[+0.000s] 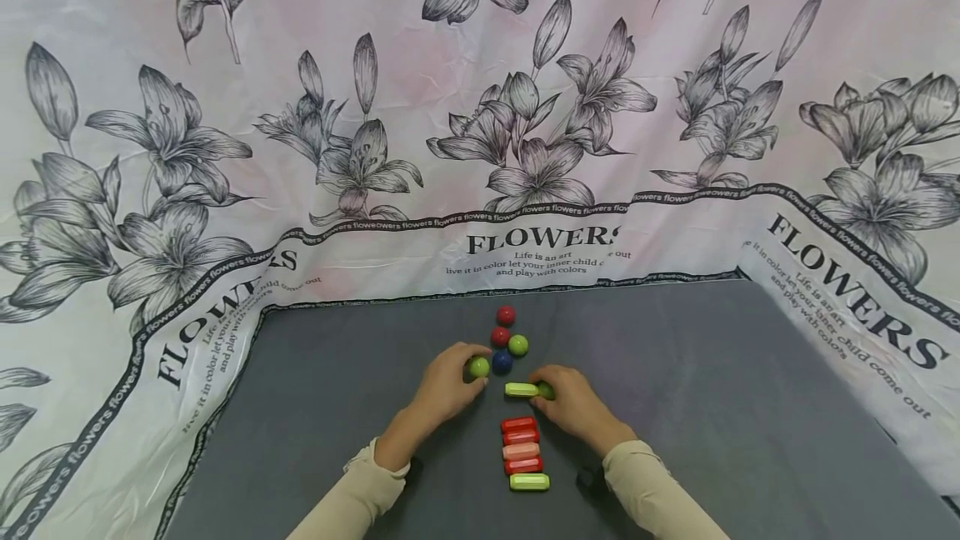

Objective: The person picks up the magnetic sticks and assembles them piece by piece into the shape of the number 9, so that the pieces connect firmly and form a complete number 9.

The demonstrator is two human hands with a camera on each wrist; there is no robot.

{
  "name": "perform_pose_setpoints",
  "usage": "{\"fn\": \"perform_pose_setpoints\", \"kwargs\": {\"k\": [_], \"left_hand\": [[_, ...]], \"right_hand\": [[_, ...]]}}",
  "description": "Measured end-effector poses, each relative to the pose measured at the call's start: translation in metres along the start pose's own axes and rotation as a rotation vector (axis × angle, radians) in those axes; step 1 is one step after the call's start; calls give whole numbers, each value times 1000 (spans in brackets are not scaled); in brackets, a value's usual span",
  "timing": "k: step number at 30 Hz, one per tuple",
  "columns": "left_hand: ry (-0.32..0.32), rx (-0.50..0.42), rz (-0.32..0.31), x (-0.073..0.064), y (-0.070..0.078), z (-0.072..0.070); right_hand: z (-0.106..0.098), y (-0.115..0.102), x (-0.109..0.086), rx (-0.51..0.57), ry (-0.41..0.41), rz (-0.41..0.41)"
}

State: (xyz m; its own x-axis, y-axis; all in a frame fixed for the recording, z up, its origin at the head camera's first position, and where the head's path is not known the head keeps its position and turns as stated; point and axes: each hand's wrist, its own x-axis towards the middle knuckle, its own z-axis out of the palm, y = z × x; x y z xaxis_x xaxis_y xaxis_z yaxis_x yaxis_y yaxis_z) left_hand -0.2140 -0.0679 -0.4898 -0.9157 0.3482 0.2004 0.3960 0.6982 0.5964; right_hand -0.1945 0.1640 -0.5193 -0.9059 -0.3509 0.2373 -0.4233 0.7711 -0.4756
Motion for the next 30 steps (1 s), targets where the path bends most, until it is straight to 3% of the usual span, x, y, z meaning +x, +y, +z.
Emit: {"fn": "perform_pose_setpoints", "kwargs": {"k": [11, 30], "left_hand": [[-25, -49, -3, -17, 2, 16], [-37, -61, -29, -21, 2, 29]], "right_hand": [[1, -5, -2, 10, -32, 38], [2, -5, -3, 8, -38, 1]]}}
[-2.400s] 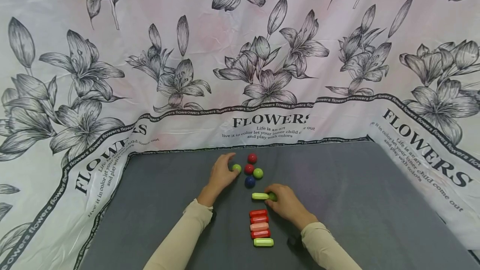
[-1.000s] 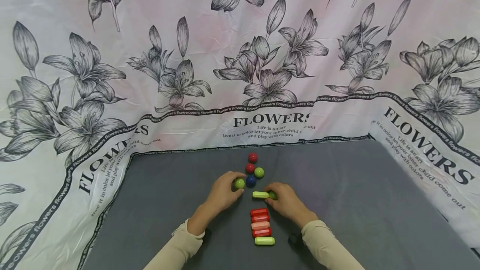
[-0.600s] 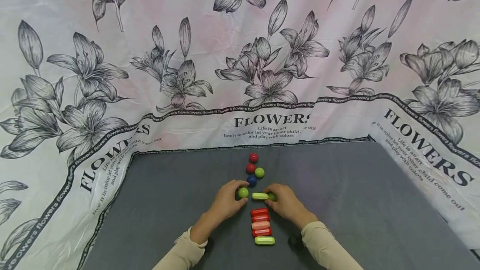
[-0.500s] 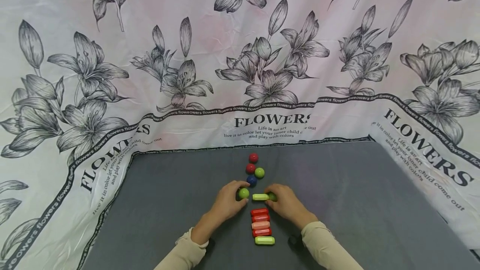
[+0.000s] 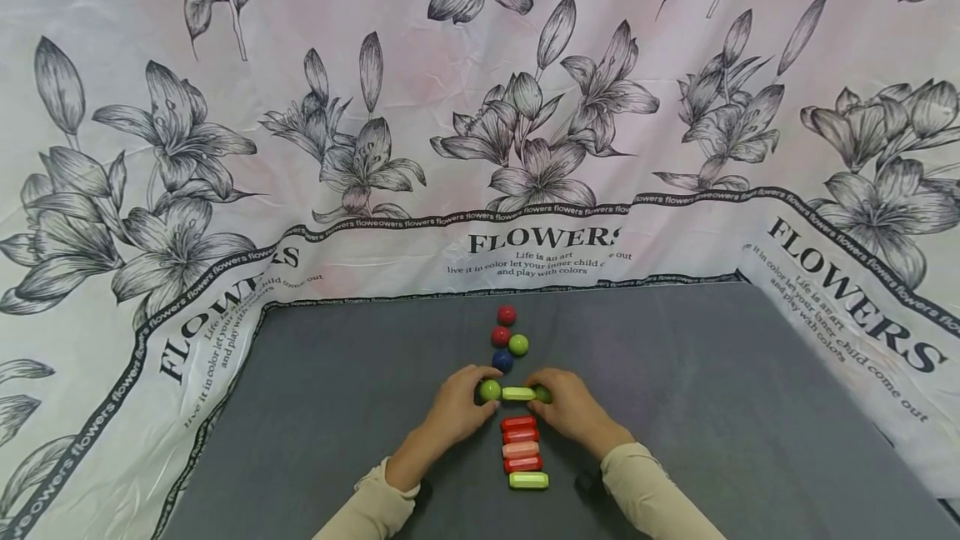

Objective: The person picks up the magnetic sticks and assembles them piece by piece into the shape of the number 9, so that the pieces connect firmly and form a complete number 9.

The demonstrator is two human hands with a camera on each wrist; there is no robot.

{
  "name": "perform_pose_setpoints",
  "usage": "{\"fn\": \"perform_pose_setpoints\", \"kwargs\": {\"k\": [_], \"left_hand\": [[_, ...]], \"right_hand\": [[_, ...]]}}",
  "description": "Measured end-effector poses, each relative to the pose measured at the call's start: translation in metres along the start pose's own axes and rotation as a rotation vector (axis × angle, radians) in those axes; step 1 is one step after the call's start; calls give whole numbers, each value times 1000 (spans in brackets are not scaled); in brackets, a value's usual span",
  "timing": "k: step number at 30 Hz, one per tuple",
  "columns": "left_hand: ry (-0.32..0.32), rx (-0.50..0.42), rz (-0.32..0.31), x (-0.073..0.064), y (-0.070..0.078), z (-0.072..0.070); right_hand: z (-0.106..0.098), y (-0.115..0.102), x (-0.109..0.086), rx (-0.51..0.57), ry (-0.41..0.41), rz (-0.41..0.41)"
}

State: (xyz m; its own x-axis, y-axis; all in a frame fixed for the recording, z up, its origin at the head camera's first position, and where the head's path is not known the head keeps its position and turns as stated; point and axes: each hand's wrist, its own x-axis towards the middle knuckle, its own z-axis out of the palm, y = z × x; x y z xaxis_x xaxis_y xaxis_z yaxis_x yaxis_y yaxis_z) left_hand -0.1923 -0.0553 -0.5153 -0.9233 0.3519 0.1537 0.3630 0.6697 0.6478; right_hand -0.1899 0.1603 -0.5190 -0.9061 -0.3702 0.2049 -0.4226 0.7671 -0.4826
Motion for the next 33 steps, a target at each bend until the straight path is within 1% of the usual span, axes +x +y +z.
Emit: {"fn": "perform_pose_setpoints", "kwargs": {"k": [8, 14, 18, 28, 33], "left_hand": [[9, 8, 17, 0, 0, 2], [-5, 20, -1, -1, 1, 1], [-9, 27, -5, -2, 2, 0], [-19, 50, 6, 1, 0, 0], [-24, 54, 0, 1, 0, -1]], "right_hand": [[0, -1, 1, -1, -6, -1], [-1, -2, 3, -7, -26, 25], [-1, -3, 4, -16, -31, 25], [-1, -4, 6, -13, -36, 34], [0, -3, 6, -16, -32, 32]]}}
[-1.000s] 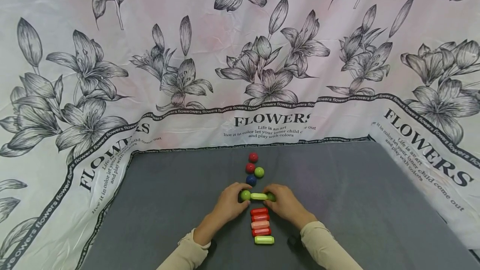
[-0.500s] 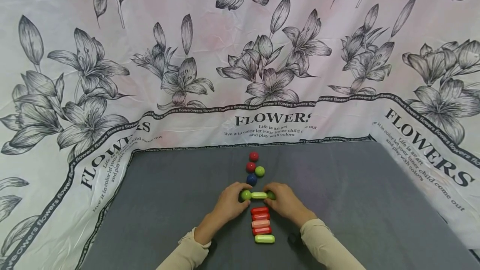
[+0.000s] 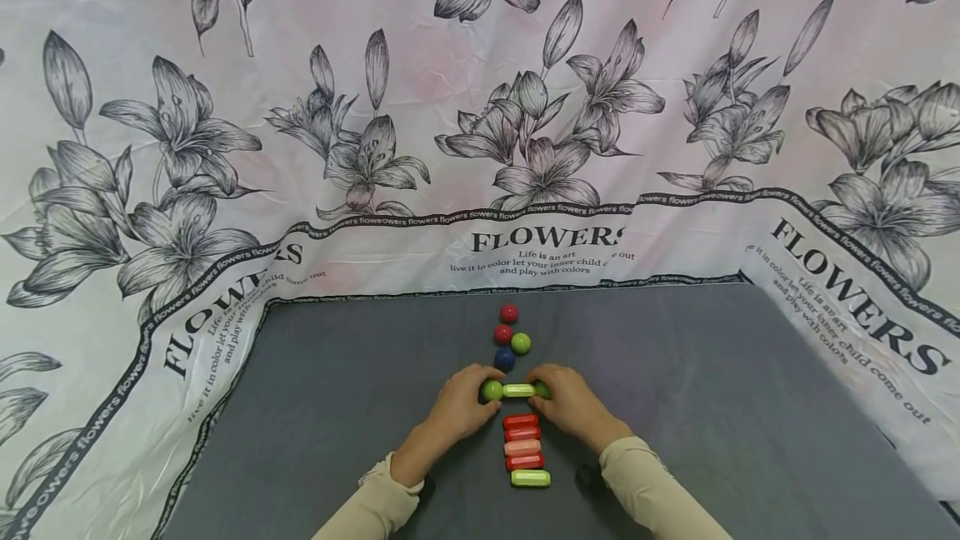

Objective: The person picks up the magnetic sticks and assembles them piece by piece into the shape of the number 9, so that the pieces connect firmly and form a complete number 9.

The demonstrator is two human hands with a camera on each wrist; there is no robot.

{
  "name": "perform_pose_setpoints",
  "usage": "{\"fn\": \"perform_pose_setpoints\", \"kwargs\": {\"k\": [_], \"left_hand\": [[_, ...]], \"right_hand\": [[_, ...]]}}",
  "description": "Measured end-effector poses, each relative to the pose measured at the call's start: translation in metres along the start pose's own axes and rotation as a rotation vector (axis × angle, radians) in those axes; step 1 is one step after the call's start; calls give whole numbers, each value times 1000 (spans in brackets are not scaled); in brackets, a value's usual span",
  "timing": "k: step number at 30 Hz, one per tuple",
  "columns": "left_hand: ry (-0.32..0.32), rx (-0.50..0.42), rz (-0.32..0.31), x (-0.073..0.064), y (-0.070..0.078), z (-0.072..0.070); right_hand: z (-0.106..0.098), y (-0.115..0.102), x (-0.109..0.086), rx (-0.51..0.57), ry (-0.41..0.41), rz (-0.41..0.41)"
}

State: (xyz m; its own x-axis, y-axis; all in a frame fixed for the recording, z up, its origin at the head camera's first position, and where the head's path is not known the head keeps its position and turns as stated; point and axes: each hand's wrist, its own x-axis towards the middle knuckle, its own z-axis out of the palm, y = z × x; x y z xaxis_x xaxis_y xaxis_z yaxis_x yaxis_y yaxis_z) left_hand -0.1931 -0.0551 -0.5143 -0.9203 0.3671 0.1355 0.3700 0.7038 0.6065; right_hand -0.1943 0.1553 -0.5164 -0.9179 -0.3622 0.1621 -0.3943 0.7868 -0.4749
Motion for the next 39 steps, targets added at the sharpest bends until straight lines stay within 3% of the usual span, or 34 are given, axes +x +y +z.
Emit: {"fn": "perform_pose_setpoints", "kwargs": {"k": [17, 24, 31, 39], "left_hand": [[-11, 5, -3, -3, 5, -2], [26, 19, -1, -7, 0, 1], [16, 13, -17, -7, -3, 5], [20, 5, -7, -5, -1, -1]], "right_hand": [[-3, 1, 0, 1, 0, 21], [2, 2, 0, -3, 14, -7], [6, 2, 0, 13, -13, 39], [0, -3, 1, 28, 0, 42]]}}
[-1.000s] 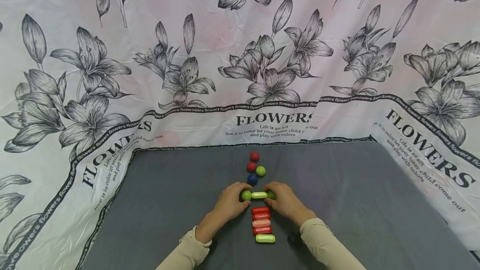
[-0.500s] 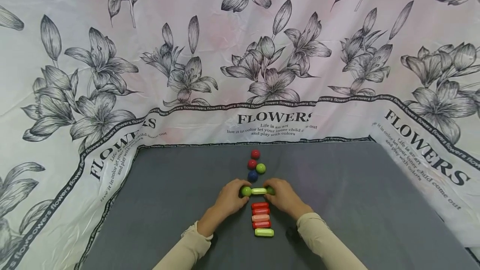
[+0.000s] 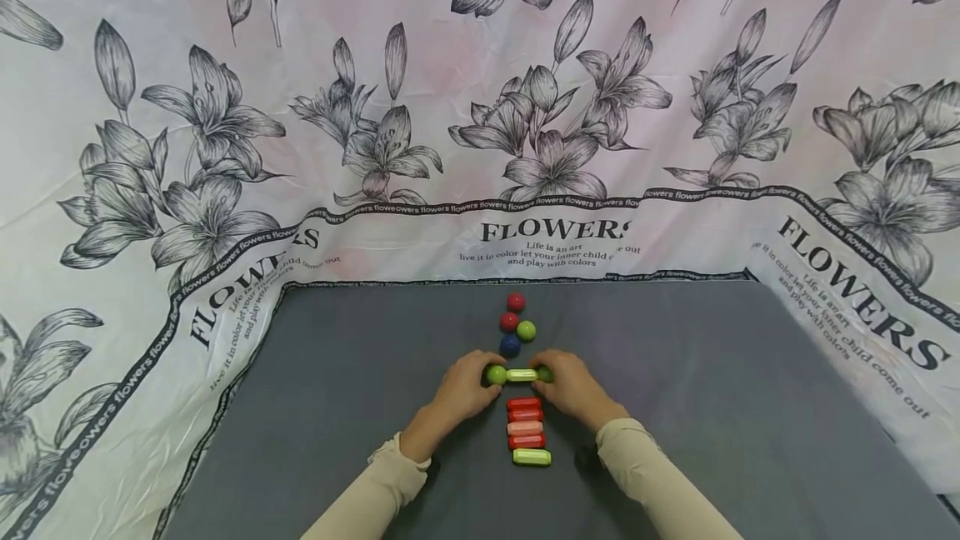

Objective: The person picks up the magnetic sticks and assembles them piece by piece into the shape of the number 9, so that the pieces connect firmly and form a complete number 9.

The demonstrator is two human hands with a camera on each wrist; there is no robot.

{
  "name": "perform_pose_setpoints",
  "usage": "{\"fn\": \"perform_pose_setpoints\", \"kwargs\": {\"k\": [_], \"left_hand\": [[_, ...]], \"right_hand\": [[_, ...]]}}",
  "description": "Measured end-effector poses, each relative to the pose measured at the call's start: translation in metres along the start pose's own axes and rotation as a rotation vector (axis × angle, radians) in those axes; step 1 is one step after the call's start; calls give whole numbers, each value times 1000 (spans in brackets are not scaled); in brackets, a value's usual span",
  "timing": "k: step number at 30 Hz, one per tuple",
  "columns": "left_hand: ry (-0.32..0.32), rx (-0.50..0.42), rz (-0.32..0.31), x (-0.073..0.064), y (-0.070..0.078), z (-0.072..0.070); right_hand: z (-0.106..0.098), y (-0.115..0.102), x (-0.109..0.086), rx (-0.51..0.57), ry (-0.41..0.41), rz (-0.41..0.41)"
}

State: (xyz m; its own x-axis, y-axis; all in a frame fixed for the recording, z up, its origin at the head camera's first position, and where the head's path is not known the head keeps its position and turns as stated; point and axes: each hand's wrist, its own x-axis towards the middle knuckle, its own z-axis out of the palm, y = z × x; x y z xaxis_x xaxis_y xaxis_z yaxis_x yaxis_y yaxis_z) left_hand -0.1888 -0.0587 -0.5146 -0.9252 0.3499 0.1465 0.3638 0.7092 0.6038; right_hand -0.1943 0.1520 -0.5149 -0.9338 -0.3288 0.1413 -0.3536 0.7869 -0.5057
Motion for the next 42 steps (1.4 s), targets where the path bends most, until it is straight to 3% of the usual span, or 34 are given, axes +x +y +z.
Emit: {"fn": "perform_pose_setpoints", "kwargs": {"k": [11, 26, 30, 35, 42], "left_hand": [[-5, -8, -2, -5, -3, 1], [-18, -9, -20, -2, 0, 1], [-17, -9, -10, -1, 0, 0], [-9, -14, 10, 1, -1, -1], [-15, -18, 16, 1, -1, -2]], "right_hand": [[7, 3, -1, -5, -14, 17], [-3, -3, -5, -5, 2, 0], [-10, -13, -16, 8, 41, -60], [-11, -25, -31, 18, -14, -189], [-6, -28, -35, 15, -96, -205]]}}
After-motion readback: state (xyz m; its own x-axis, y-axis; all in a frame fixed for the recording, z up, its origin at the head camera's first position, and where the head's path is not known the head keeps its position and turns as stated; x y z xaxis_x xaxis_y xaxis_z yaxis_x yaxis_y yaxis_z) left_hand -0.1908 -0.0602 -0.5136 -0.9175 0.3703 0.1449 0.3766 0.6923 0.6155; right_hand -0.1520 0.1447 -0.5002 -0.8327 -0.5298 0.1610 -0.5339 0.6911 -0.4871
